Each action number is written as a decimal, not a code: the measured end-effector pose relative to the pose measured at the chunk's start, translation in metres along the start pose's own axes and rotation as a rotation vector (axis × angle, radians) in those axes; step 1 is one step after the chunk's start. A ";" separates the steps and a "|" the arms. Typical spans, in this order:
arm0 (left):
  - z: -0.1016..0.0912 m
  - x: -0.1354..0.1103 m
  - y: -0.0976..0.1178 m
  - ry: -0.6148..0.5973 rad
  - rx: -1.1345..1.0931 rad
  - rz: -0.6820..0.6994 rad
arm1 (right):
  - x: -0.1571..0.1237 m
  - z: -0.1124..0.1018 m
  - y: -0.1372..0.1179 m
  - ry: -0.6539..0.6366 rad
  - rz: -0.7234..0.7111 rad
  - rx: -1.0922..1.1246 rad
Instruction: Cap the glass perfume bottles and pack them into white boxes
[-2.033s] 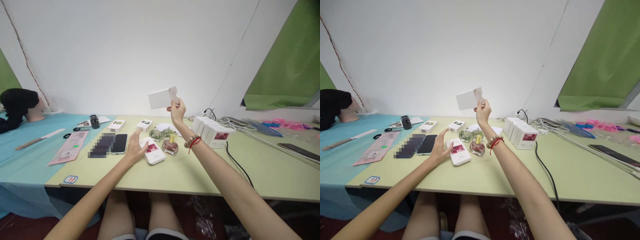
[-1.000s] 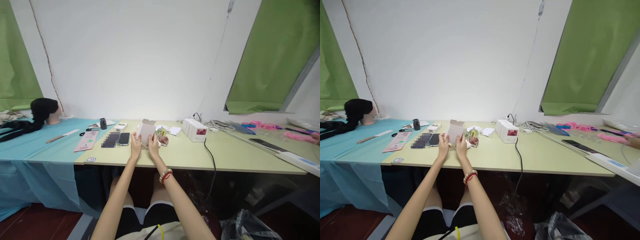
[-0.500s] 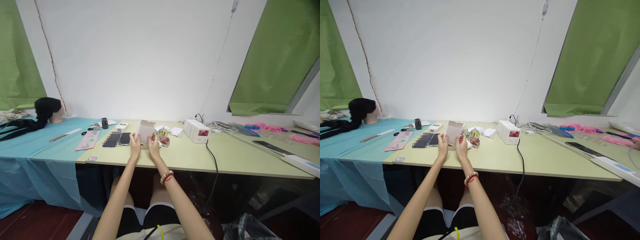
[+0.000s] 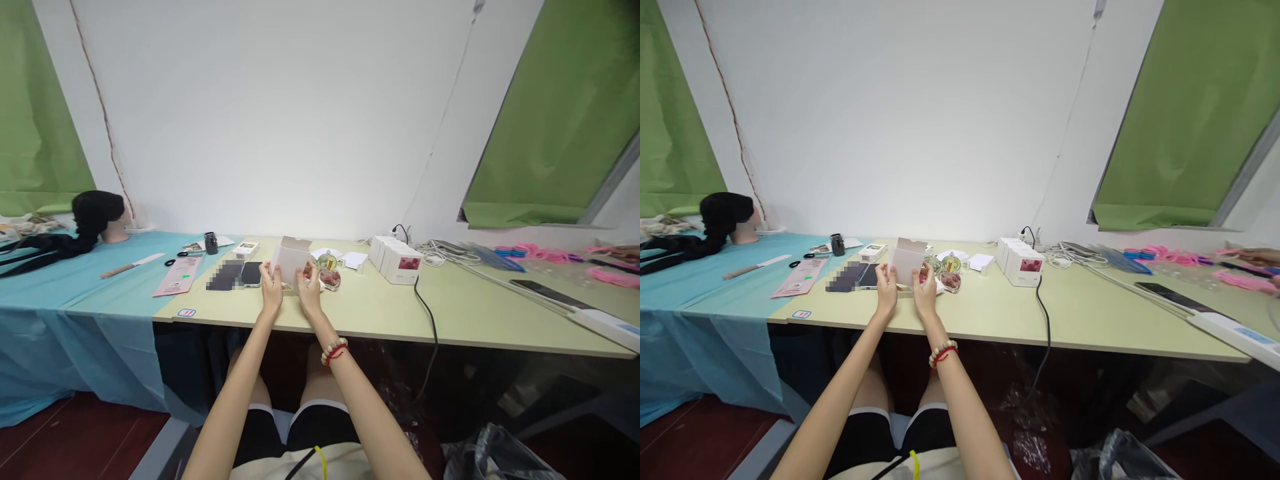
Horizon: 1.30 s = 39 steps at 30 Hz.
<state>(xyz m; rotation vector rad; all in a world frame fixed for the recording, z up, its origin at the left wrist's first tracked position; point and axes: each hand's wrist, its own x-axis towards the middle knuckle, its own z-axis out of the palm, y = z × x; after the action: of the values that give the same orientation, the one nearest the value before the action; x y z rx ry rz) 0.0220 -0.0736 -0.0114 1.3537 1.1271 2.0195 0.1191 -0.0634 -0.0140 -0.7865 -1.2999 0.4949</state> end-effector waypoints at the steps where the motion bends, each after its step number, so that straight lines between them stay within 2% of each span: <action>1: 0.000 0.000 0.000 -0.002 -0.001 0.004 | 0.000 0.000 0.000 -0.003 -0.001 0.006; 4: 0.000 0.001 0.000 0.000 -0.004 0.018 | 0.000 0.000 -0.001 -0.004 -0.009 0.016; 9: 0.000 0.000 0.006 0.067 0.011 -0.001 | 0.000 0.000 -0.002 -0.021 -0.025 0.018; 13: 0.001 -0.002 0.009 0.032 -0.013 -0.044 | 0.000 0.000 -0.002 -0.036 -0.019 0.005; 20: 0.001 0.000 0.004 0.010 -0.012 0.011 | 0.000 0.000 0.003 -0.011 -0.011 0.013; 27: 0.001 0.000 0.004 0.018 -0.022 0.073 | 0.001 0.002 0.005 -0.084 -0.001 0.074; 31: -0.001 0.002 0.002 0.034 0.086 0.141 | 0.001 0.002 0.004 -0.082 0.015 0.072; 34: -0.001 0.005 -0.003 0.027 0.140 0.115 | 0.001 0.002 0.004 -0.074 0.014 0.077; 39: 0.001 0.004 -0.003 -0.039 0.013 0.028 | 0.000 0.001 0.005 -0.081 0.008 0.073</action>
<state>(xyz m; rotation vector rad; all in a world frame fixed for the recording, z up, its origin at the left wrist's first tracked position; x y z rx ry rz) 0.0206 -0.0688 -0.0112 1.4170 1.1111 2.0000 0.1185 -0.0599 -0.0171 -0.7174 -1.3461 0.5826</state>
